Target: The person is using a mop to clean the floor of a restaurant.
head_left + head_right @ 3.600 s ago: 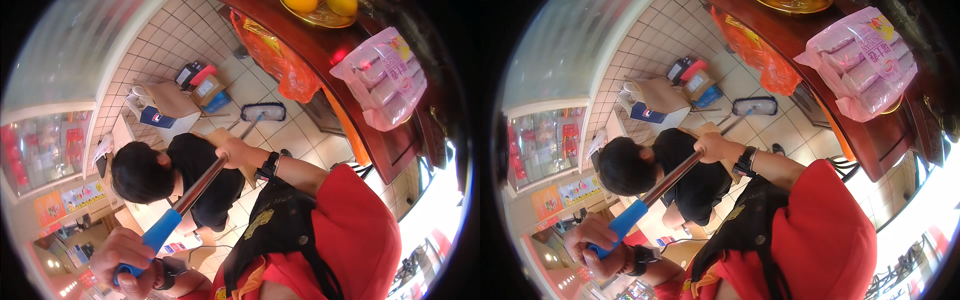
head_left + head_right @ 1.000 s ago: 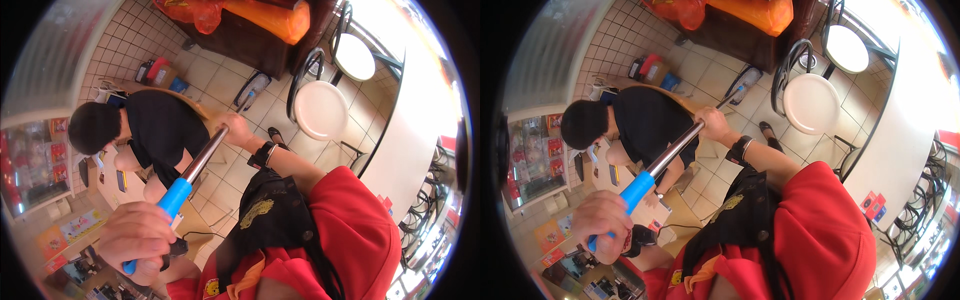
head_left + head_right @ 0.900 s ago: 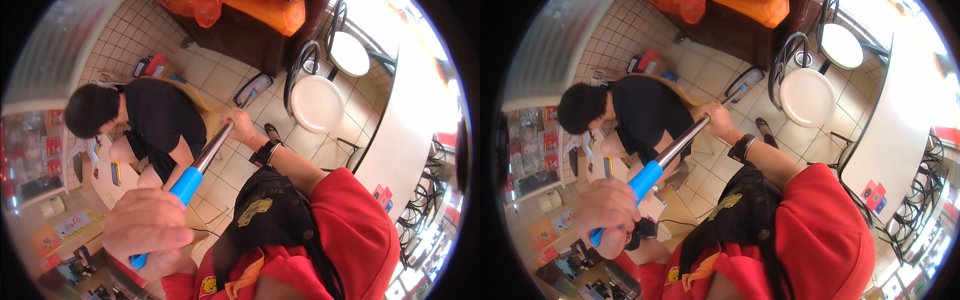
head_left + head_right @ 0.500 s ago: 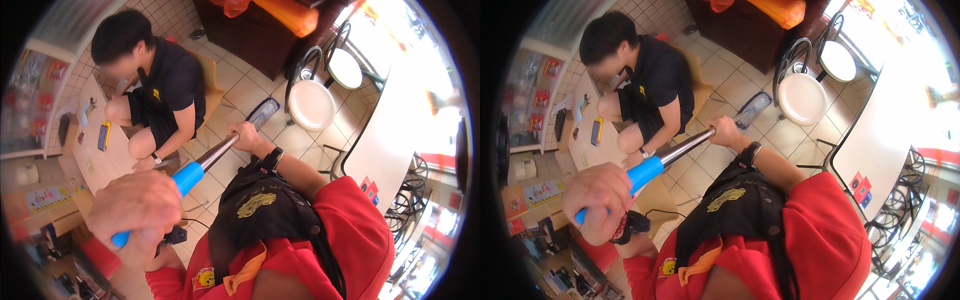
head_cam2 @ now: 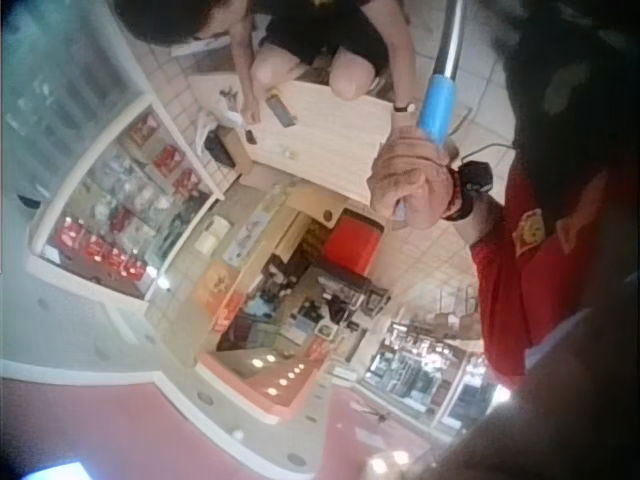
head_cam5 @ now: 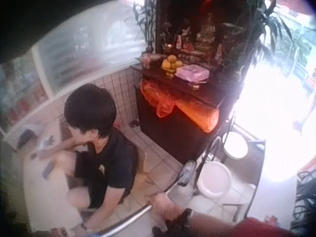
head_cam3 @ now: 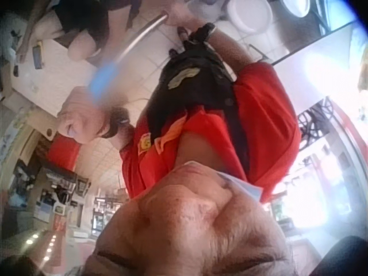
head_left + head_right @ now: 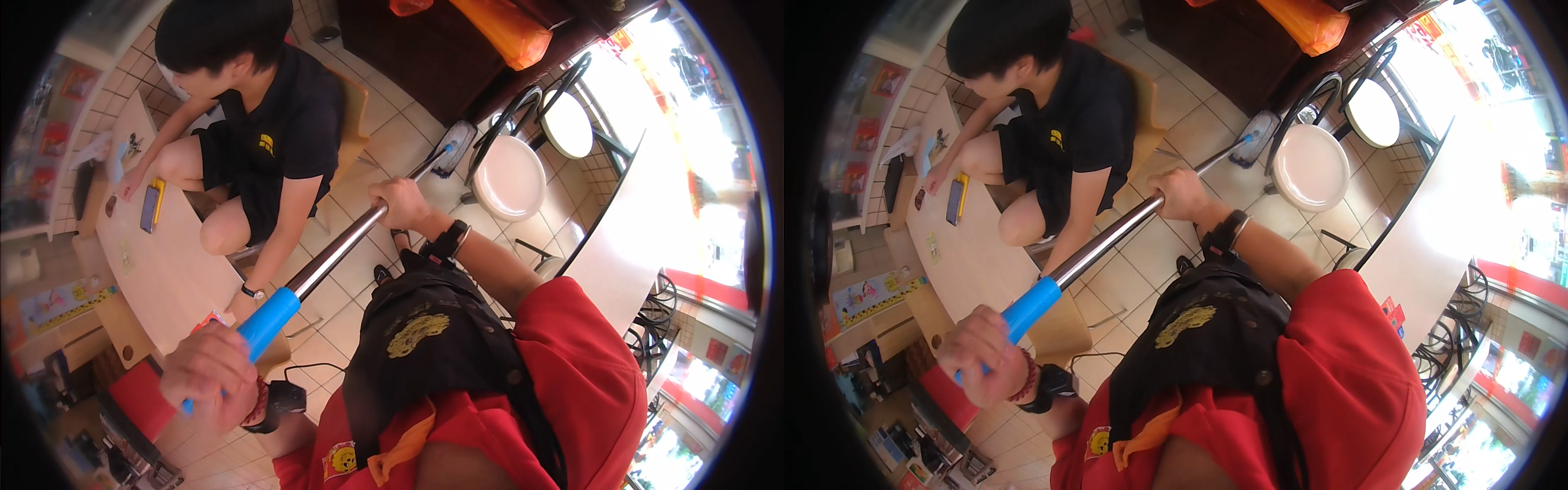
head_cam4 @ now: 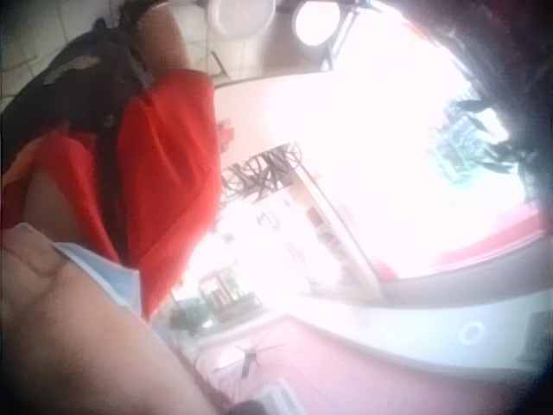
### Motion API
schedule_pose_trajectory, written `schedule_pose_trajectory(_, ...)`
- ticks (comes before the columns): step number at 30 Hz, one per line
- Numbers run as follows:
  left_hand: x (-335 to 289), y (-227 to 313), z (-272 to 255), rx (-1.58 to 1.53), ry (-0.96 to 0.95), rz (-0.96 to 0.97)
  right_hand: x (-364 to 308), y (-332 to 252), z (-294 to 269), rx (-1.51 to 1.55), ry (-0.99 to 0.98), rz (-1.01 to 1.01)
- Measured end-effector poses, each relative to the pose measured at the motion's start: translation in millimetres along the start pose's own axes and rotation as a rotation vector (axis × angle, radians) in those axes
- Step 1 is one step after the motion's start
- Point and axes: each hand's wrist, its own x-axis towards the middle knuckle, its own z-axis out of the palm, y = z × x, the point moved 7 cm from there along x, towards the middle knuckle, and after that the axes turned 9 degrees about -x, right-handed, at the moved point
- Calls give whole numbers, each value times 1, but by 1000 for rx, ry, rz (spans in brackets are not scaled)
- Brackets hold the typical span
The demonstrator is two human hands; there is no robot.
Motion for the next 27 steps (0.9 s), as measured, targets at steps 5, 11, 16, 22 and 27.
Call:
schedule_pose_trajectory(5, -24, -73, 12, 21, 348, -78, 5, 68, 41, -146, -172, 25)
schedule_pose_trajectory(11, -4, -89, 24, -38, 397, -181, 6, 84, 36, -57, -247, 98)
schedule_pose_trajectory(16, 35, -56, 30, 36, 300, -160, 8, 45, 12, 38, -226, -45)
schedule_pose_trajectory(22, 61, -11, 25, -44, 141, -12, 6, 9, -16, 26, -252, 20)
schedule_pose_trajectory(27, 70, -19, 42, -67, -113, -73, 6, 33, -32, 61, -78, 73)
